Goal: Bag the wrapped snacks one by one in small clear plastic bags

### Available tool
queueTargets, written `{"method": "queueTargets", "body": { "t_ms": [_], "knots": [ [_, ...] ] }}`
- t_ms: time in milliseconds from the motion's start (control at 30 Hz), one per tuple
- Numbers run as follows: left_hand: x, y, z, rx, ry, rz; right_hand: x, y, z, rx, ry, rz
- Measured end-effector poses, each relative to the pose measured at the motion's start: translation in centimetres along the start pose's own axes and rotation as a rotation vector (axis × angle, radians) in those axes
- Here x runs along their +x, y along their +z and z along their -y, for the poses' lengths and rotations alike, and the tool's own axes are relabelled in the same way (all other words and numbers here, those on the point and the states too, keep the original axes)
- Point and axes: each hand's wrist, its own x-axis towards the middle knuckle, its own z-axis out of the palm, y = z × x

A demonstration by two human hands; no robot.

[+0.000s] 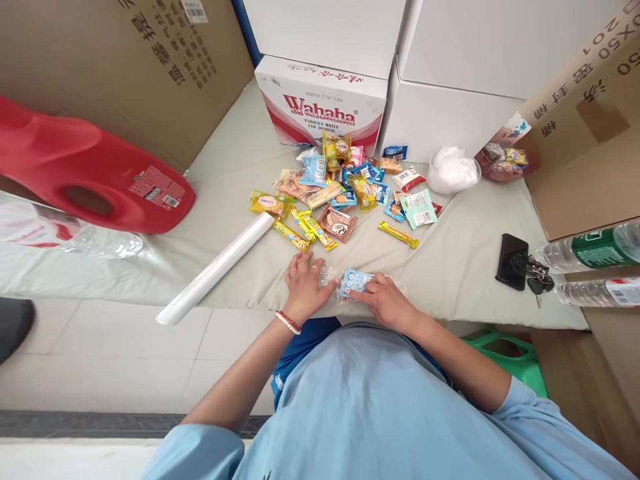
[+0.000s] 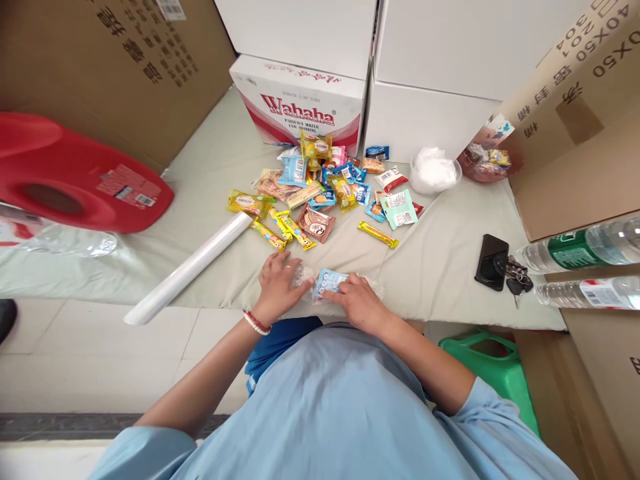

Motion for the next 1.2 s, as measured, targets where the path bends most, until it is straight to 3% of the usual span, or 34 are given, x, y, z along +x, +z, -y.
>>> {"method": "queueTargets", "body": {
  "t_ms": [100,233,333,433,500,600,667,767,867,967,1100,1200],
  "knots": [
    [-0.2,-1.2,-0.8,-0.084,0.044,0.096,0.2,-0.4,0.3,0.011,0.007,0.013],
    [-1.2,-2.2,-3.5,-0.385,0.001,0.191,0.6,-0.4,0.9,0.027,0.014,0.010],
    [-1.3,-0.8,-5.8,-0.516,0.027,0.242,0.5,-0.5,0.7,0.052,-0.005,-0.026],
    [-1.7,1.0,-6.9,-0.395,0.224,0.258,-0.6,-1.5,-0.8,0.200,-0.100,-0.048],
    [-2.5,1.8,-7.0,-0.219,0.368,0.252,-1.6,-2.4,-2.1,0.299,-0.024,-0.156],
    [-3.9,2.3,-6.7,0.052,0.492,0.237,-2.9,-2.8,-3.4,0.186,0.329,-0.351],
    [-4.5,2.4,-6.6,0.189,0.530,0.222,-3.5,-2.5,-3.3,0.051,0.455,-0.307],
    [-4.8,2.5,-6.7,0.307,0.575,0.196,-4.2,-2.4,-2.3,-0.004,0.441,-0.195],
    [-4.8,2.8,-7.0,0.356,0.609,0.160,-3.9,-3.5,-1.0,0.097,0.451,-0.219],
    [-4.8,3.4,-7.2,0.350,0.633,0.128,-1.6,-4.5,0.2,0.254,0.434,-0.231],
    [-4.8,3.1,-6.0,0.146,0.617,0.109,2.9,-3.4,1.0,0.331,0.381,-0.220],
    [-4.8,1.9,-3.7,-0.117,0.432,0.003,4.5,-1.7,0.7,0.273,0.345,-0.216]
  ]
}}
